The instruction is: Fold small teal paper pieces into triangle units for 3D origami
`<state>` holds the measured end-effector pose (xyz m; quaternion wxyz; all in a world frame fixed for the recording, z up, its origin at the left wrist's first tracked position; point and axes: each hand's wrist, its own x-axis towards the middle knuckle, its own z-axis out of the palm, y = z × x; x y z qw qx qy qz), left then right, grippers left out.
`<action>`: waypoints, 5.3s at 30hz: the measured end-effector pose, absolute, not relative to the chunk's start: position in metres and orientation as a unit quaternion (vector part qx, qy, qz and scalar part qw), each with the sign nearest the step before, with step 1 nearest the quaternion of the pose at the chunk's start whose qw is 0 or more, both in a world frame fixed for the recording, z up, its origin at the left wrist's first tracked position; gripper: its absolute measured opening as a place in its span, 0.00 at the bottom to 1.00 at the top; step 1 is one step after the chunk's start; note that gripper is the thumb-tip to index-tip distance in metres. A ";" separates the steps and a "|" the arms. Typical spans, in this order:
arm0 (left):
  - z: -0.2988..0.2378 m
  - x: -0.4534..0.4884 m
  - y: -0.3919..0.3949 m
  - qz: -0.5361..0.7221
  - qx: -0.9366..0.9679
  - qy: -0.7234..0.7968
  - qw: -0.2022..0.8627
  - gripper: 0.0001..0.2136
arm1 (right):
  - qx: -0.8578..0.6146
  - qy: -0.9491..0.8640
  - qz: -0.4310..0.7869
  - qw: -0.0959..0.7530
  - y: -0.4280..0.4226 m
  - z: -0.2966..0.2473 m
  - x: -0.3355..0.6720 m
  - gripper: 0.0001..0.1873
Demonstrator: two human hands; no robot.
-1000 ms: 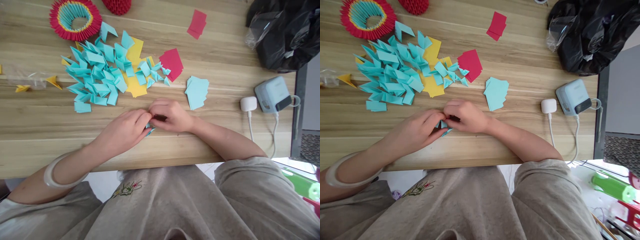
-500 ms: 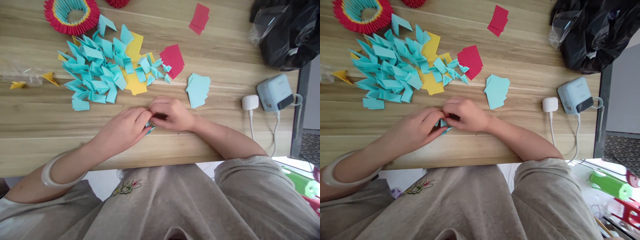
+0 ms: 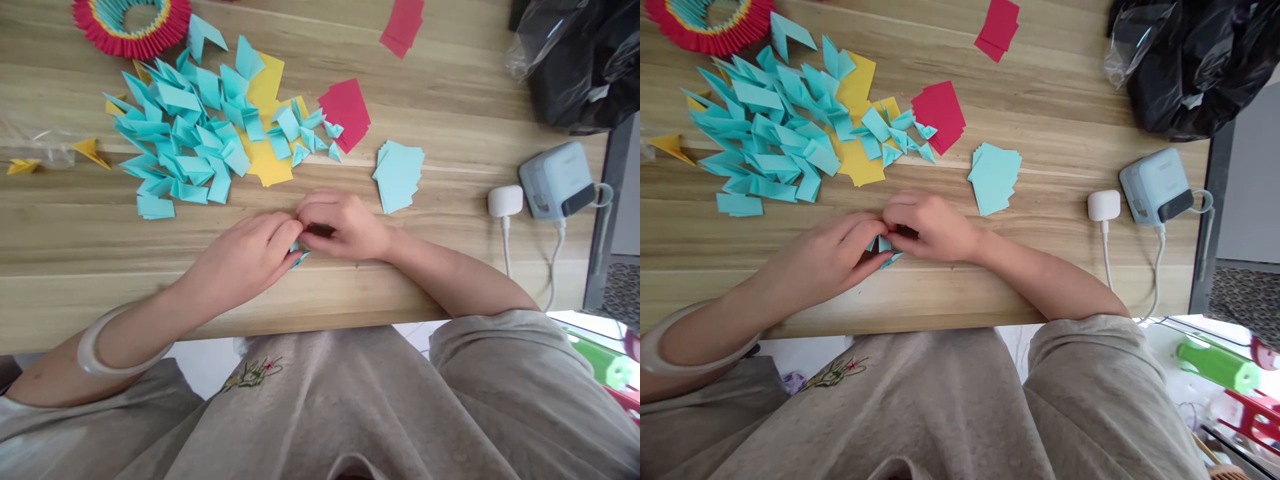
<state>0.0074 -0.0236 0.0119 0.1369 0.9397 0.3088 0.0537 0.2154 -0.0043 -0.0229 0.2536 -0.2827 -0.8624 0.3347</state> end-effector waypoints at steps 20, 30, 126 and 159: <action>0.014 0.008 -0.024 0.068 0.944 0.298 0.127 0.07 | -0.279 -0.873 0.314 0.247 -0.004 -0.023 0.216 0.09; 0.014 0.007 -0.025 0.046 0.929 0.324 0.171 0.07 | -0.289 -0.866 0.324 0.249 -0.005 -0.022 0.216 0.08; 0.018 0.007 -0.026 0.058 0.951 0.290 0.089 0.10 | -0.272 -0.861 0.318 0.289 -0.003 -0.028 0.213 0.08; 0.017 0.008 -0.026 0.066 0.954 0.284 0.070 0.09 | -0.268 -0.857 0.331 0.291 -0.002 -0.026 0.214 0.07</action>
